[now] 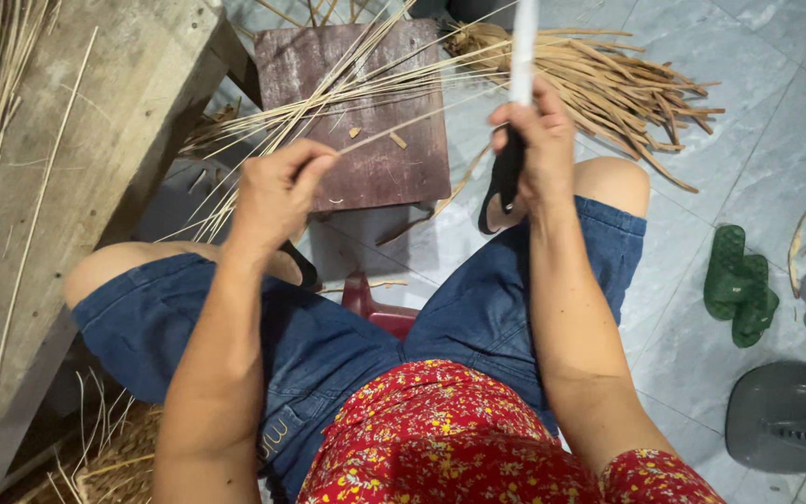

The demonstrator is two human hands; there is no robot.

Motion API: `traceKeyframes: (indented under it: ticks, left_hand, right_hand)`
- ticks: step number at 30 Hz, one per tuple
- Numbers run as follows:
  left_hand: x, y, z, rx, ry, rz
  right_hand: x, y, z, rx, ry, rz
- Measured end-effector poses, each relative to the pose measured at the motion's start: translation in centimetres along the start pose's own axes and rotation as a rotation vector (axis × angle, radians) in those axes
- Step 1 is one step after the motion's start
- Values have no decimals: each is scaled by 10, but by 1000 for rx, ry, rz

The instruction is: The person sits on a low stool and uses a knife to shave thin bamboo strips over a small wooden block. They repeatedly pick up strips, shave them, and place them aside while working on their lap.

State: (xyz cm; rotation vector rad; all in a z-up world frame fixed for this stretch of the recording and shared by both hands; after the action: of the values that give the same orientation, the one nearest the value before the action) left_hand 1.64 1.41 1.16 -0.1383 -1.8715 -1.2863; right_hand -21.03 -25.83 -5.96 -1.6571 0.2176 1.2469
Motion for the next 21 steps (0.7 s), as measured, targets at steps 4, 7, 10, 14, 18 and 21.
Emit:
traceKeyframes:
  ticks: [4,7,10,14,18,21]
  left_hand:
    - [-9,16,-1,46,92,46]
    - [-8,8,-2,37,106,74]
    - [3,-18,-1,-33,91,74]
    - [15,-39,-1,-47,-79,80]
    - [12,-27,-1,-8,-138,-20]
    - [7,-22,-2,-91,1,-25]
  right_hand:
    - [-23,13,-3,73,79,-169]
    - [-16,0,7,-17,33,63]
    - [17,-31,27,-258,-266,97]
    - [51,-60,46,-386,-416,84]
    - [36,-52,29,-245,-318,30]
    - [30,-47,25,-185,-289,60]
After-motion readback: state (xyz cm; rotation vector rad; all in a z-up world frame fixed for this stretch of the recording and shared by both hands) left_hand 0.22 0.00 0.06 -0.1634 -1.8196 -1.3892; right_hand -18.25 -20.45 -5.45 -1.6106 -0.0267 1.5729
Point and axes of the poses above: each hand's wrist, its own z-axis away from the middle knuckle, its own y-axis out of the back of the hand, x = y × z, the point moved 1 cm from there along -z, towards the middle knuckle, and after that the axes turned 14 degrees about -z, right-handed, at the moved point
